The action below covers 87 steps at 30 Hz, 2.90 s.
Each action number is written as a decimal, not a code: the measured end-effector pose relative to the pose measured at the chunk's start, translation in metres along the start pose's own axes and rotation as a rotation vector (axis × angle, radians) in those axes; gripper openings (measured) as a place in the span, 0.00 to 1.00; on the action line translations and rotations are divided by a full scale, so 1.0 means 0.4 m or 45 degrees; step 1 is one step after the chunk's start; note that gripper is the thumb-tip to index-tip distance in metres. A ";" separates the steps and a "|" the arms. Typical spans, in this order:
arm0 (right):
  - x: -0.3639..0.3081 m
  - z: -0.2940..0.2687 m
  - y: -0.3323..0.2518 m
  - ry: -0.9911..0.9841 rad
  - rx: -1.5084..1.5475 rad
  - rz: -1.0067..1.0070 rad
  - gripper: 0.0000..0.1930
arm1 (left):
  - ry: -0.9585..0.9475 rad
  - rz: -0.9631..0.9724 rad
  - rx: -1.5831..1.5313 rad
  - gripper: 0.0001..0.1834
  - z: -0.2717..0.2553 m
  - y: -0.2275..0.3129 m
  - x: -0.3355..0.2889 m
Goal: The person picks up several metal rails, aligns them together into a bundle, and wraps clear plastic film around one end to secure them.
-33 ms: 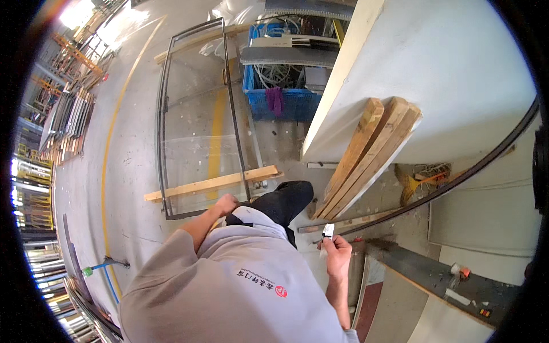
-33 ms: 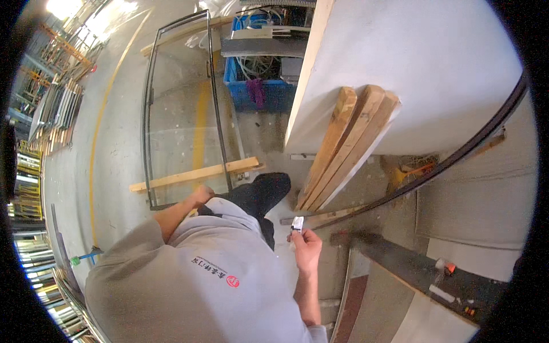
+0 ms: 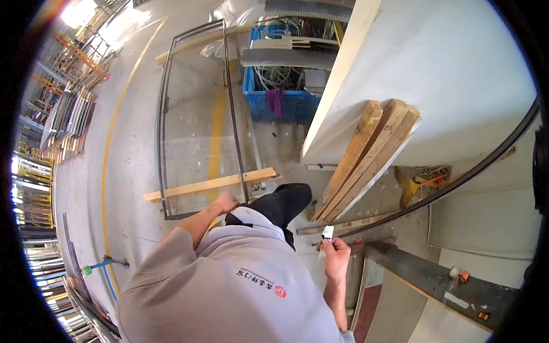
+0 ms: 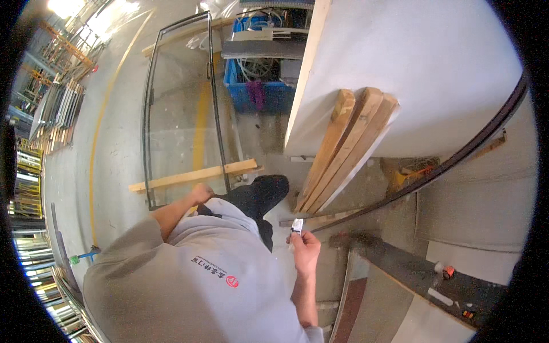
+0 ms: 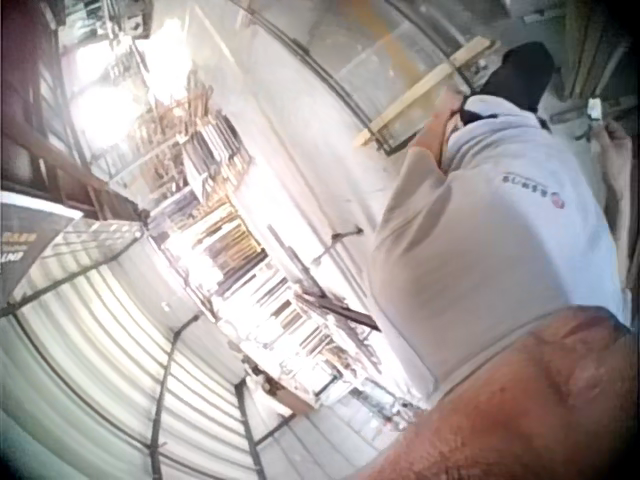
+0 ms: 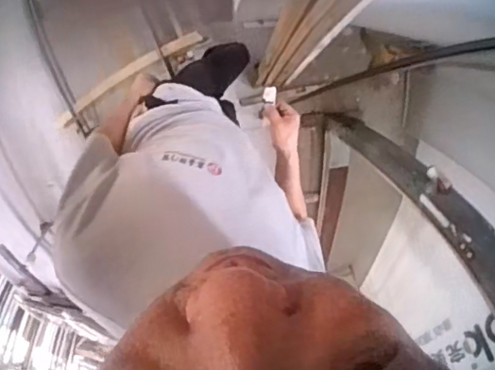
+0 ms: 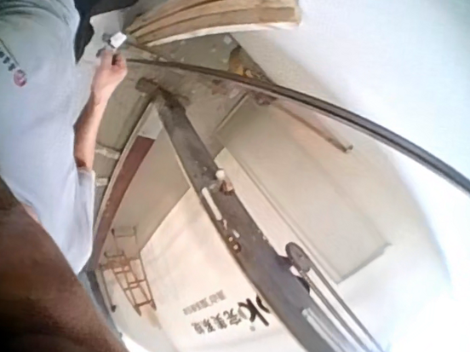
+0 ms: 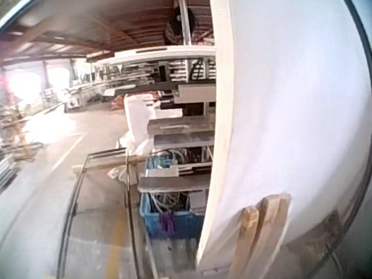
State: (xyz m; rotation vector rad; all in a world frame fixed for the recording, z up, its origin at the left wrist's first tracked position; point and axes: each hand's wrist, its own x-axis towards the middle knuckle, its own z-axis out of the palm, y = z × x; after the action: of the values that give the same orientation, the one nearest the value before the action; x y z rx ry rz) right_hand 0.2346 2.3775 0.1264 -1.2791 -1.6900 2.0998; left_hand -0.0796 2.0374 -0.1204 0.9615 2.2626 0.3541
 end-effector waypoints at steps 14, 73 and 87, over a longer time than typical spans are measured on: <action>0.106 0.034 -0.037 -0.078 0.037 0.012 0.06 | 0.090 0.062 -0.315 0.16 -0.277 0.417 0.205; 1.962 2.358 0.041 -0.433 -0.128 0.453 0.05 | 0.221 -1.177 -1.265 0.14 -0.644 -0.989 0.924; 2.473 2.569 0.525 0.111 0.333 0.538 0.06 | 0.000 -0.679 -0.570 0.08 -0.516 -1.093 1.195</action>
State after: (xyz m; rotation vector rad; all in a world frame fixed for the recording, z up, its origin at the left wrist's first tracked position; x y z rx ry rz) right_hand -1.0105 2.1461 -0.5624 -1.7238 -1.1347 2.3442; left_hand -0.7027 2.0780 -0.3887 0.1210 2.1975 0.5803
